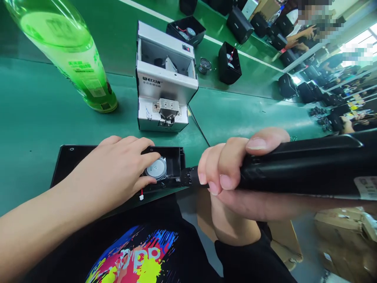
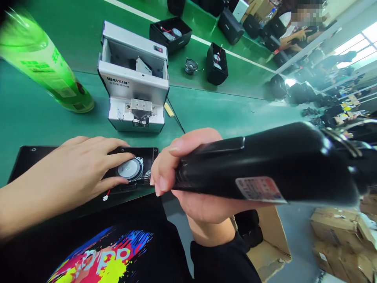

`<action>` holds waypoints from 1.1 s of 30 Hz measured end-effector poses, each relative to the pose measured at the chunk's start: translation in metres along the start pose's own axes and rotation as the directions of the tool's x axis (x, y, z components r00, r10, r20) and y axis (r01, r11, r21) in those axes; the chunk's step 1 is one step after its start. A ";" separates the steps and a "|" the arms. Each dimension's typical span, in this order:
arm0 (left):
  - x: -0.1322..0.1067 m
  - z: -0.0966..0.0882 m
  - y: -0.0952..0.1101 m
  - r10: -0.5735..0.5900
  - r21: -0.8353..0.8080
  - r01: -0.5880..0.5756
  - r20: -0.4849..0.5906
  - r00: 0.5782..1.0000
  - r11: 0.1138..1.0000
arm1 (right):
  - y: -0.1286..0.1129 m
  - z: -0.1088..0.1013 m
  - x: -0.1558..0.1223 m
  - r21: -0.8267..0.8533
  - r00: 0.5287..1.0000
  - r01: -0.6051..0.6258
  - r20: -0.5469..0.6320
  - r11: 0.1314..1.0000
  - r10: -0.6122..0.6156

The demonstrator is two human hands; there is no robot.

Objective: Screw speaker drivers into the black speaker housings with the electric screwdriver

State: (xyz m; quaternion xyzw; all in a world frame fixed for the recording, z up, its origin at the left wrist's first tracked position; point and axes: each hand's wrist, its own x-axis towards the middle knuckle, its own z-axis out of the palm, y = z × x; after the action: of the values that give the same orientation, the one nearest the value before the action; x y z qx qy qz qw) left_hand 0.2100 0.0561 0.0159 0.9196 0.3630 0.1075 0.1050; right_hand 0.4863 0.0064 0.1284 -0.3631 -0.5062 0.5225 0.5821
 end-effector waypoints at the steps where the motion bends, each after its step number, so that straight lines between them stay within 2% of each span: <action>1: 0.000 -0.001 0.001 0.003 0.008 -0.003 0.005 1.000 1.000 | 0.002 -0.001 -0.001 0.016 1.000 0.007 -0.007 1.000 -0.006; 4: 0.000 -0.005 0.005 0.015 0.020 -0.015 0.003 1.000 1.000 | 0.008 -0.005 -0.003 0.054 0.999 0.042 0.002 0.998 -0.042; 8: -0.001 -0.006 0.006 0.010 0.023 -0.010 0.002 1.000 1.000 | 0.012 -0.006 -0.004 0.015 0.999 0.036 0.019 0.999 -0.036; 16: 0.001 -0.004 0.002 -0.054 -0.034 0.054 0.015 0.998 0.998 | 0.013 0.016 -0.001 0.037 0.993 0.020 -0.121 0.999 -0.015; 28: 0.008 -0.007 0.011 -0.065 0.016 0.065 0.061 0.996 0.998 | 0.020 0.023 -0.010 -0.003 0.994 0.073 -0.086 0.997 -0.073; 33: 0.008 -0.010 0.016 -0.079 0.002 0.079 0.067 0.995 0.997 | 0.020 0.026 -0.028 -0.124 0.991 0.132 0.050 0.983 -0.127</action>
State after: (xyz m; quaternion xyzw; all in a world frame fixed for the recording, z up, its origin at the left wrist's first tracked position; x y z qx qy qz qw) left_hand 0.2237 0.0515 0.0305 0.9075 0.3954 0.0725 0.1218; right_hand 0.4582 -0.0196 0.1096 -0.3546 -0.5731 0.4578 0.5799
